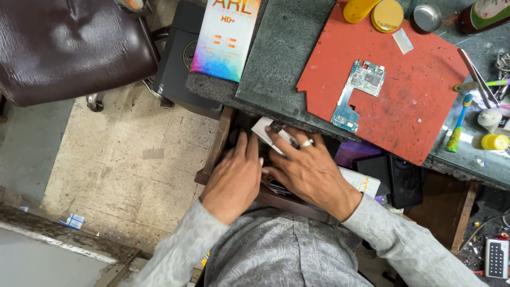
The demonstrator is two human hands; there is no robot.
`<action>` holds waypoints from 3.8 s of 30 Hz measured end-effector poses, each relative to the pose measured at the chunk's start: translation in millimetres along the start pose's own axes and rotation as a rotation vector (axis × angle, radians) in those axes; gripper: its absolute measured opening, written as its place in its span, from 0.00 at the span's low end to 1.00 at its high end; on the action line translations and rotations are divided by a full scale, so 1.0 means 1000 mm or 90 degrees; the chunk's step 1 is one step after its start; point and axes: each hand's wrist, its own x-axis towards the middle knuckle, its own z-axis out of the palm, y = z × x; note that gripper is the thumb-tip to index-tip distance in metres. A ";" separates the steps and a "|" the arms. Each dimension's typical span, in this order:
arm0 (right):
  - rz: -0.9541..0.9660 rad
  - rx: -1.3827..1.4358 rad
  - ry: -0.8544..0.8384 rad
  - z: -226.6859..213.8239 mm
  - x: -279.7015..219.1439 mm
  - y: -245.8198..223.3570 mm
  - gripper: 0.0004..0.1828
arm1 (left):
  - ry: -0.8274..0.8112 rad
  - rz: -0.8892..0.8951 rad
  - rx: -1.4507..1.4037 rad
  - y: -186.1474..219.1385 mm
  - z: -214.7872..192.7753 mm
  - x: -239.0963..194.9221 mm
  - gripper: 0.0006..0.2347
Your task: The person cleans a small circuit board with a toothbrush, then uses a soldering iron to apply solder to specific points on the board. They retrieve a small component from a drawer and place it on the board before continuing to solder.
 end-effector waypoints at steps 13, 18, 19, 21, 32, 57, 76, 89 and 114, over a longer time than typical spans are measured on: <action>0.000 -0.027 0.041 -0.002 -0.015 0.003 0.20 | -0.107 -0.135 0.040 -0.005 0.026 0.056 0.26; 0.009 -0.050 0.024 -0.003 -0.022 0.005 0.21 | -0.102 -0.103 -0.015 -0.007 0.034 0.044 0.33; 0.009 -0.057 0.028 -0.003 -0.024 0.005 0.22 | -0.095 -0.092 -0.020 -0.008 0.034 0.044 0.33; 0.022 -0.051 0.014 -0.004 -0.026 0.007 0.24 | -0.079 -0.070 -0.029 -0.009 0.032 0.045 0.32; 0.038 -0.023 0.016 0.009 -0.032 0.014 0.21 | -0.012 -0.242 -0.312 -0.018 0.027 0.066 0.33; 0.030 -0.012 0.034 0.013 -0.033 0.015 0.16 | 0.082 -0.148 -0.061 0.004 0.031 0.052 0.37; 0.040 -0.016 0.048 0.005 -0.034 0.011 0.13 | 0.069 -0.140 -0.328 -0.004 0.065 0.062 0.32; 0.052 -0.008 0.071 0.005 -0.035 0.006 0.11 | -0.143 -0.272 -0.467 -0.037 0.044 0.106 0.19; 0.043 0.069 0.091 -0.001 -0.049 0.024 0.11 | -0.330 0.122 0.707 -0.106 0.111 0.135 0.11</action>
